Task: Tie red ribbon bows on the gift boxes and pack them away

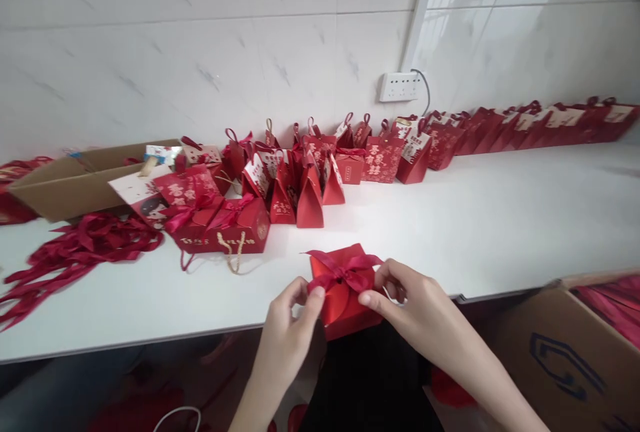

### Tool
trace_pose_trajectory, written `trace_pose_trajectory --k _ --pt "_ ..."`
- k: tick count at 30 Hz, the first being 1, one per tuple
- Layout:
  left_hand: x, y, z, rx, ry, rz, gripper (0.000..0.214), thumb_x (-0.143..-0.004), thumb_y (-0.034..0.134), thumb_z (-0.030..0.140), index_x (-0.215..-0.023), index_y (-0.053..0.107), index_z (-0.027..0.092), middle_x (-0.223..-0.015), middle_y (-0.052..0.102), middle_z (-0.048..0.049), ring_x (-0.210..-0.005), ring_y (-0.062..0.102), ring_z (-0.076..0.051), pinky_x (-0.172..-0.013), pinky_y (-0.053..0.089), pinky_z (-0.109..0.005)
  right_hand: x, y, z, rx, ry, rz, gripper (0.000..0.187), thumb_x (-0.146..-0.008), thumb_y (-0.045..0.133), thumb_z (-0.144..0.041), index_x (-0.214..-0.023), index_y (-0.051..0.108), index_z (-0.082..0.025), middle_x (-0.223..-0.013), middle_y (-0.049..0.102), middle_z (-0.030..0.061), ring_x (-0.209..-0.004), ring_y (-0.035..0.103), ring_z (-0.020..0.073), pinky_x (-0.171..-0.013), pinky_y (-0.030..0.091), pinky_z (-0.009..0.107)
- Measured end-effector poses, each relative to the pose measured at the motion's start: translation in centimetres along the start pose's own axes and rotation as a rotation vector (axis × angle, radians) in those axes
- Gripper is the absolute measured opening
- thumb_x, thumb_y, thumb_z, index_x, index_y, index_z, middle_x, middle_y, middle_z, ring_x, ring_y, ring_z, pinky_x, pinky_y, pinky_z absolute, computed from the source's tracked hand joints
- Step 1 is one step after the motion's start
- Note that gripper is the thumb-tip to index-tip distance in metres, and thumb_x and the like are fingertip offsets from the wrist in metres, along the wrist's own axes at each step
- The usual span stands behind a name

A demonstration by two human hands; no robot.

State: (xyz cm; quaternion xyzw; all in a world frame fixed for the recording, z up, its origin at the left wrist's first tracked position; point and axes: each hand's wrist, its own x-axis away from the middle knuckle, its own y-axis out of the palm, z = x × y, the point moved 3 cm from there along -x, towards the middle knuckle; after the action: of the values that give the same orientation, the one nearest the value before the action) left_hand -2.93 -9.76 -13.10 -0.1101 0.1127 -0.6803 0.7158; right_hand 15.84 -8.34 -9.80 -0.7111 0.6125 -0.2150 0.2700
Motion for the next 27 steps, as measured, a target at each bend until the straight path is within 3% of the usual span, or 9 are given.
trace_pose_trajectory --k 4,8,13,17,21,25,27 --pt "0.1 0.4 0.0 0.15 0.004 -0.058 0.033 -0.086 0.05 0.043 -0.065 0.041 0.019 -0.063 0.039 0.0025 -0.062 0.037 -0.012 -0.059 0.03 -0.024 -0.8 1.1 1.5 -0.149 -0.011 0.022 0.029 -0.079 0.055 -0.048 -0.065 0.051 -0.023 -0.057 0.047 -0.0013 -0.054 0.042 0.0147 -0.053 0.037 0.026" --pt "-0.4 1.0 -0.8 0.49 -0.031 -0.118 0.034 -0.081 0.057 0.042 -0.063 0.041 0.018 -0.062 0.036 0.0025 -0.062 0.033 -0.011 -0.06 0.027 -0.024 -2.2 1.9 3.3 -0.444 0.006 -0.122 0.04 -0.072 0.062 -0.056 -0.058 0.049 -0.022 -0.056 0.044 -0.0004 -0.054 0.041 0.0156 -0.05 0.035 0.026" --pt "-0.7 1.9 -1.5 0.818 -0.056 -0.084 0.042 -0.072 0.067 0.046 -0.057 0.041 0.017 -0.06 0.036 0.002 -0.059 0.031 -0.011 -0.059 0.026 -0.024 -2.1 2.5 3.5 -0.819 0.137 -0.138 0.043 -0.07 0.063 -0.059 -0.059 0.046 -0.021 -0.062 0.049 0.0019 -0.06 0.044 0.0176 -0.057 0.038 0.03" --pt "-0.9 2.5 -2.1 0.92 -0.079 -0.067 0.048 -0.069 0.069 0.047 -0.053 0.035 0.018 -0.054 0.033 0.0032 -0.054 0.028 -0.009 -0.054 0.024 -0.023 -1.9 3.2 3.5 -0.96 0.196 -0.168 0.046 -0.066 0.066 -0.059 -0.053 0.042 -0.022 -0.058 0.048 0.0024 -0.055 0.045 0.0182 -0.057 0.039 0.033" --pt "-1.6 2.9 -2.8 0.96 -0.081 0.024 0.049 -0.064 0.073 0.043 -0.051 0.033 0.018 -0.053 0.03 0.0047 -0.052 0.026 -0.008 -0.052 0.025 -0.022 -2.5 3.7 4.2 -1.074 0.185 -0.208 0.043 -0.067 0.068 -0.054 -0.052 0.043 -0.022 -0.056 0.051 0.0025 -0.054 0.047 0.0184 -0.058 0.04 0.034" --pt "-1.2 2.8 -2.5 0.987 -0.203 0.14 0.034 -0.057 0.076 0.038 -0.055 0.05 0.017 -0.058 0.051 0.0014 -0.056 0.045 -0.011 -0.055 0.04 -0.024 -2.4 3.7 4.3 -1.199 0.163 -0.192 0.04 -0.068 0.072 -0.047 -0.054 0.046 -0.02 -0.061 0.053 0.0012 -0.058 0.048 0.0157 -0.061 0.04 0.03" --pt "-0.6 2.4 -2.2 0.982 -0.287 0.228 0.03 -0.048 0.08 0.035 -0.066 0.064 0.019 -0.073 0.066 -0.0013 -0.074 0.059 -0.019 -0.066 0.05 -0.029 -2.0 3.6 3.9 -1.268 0.158 -0.139 0.038 -0.064 0.077 -0.042 -0.055 0.049 -0.019 -0.061 0.051 -0.0005 -0.059 0.047 0.013 -0.06 0.038 0.026"
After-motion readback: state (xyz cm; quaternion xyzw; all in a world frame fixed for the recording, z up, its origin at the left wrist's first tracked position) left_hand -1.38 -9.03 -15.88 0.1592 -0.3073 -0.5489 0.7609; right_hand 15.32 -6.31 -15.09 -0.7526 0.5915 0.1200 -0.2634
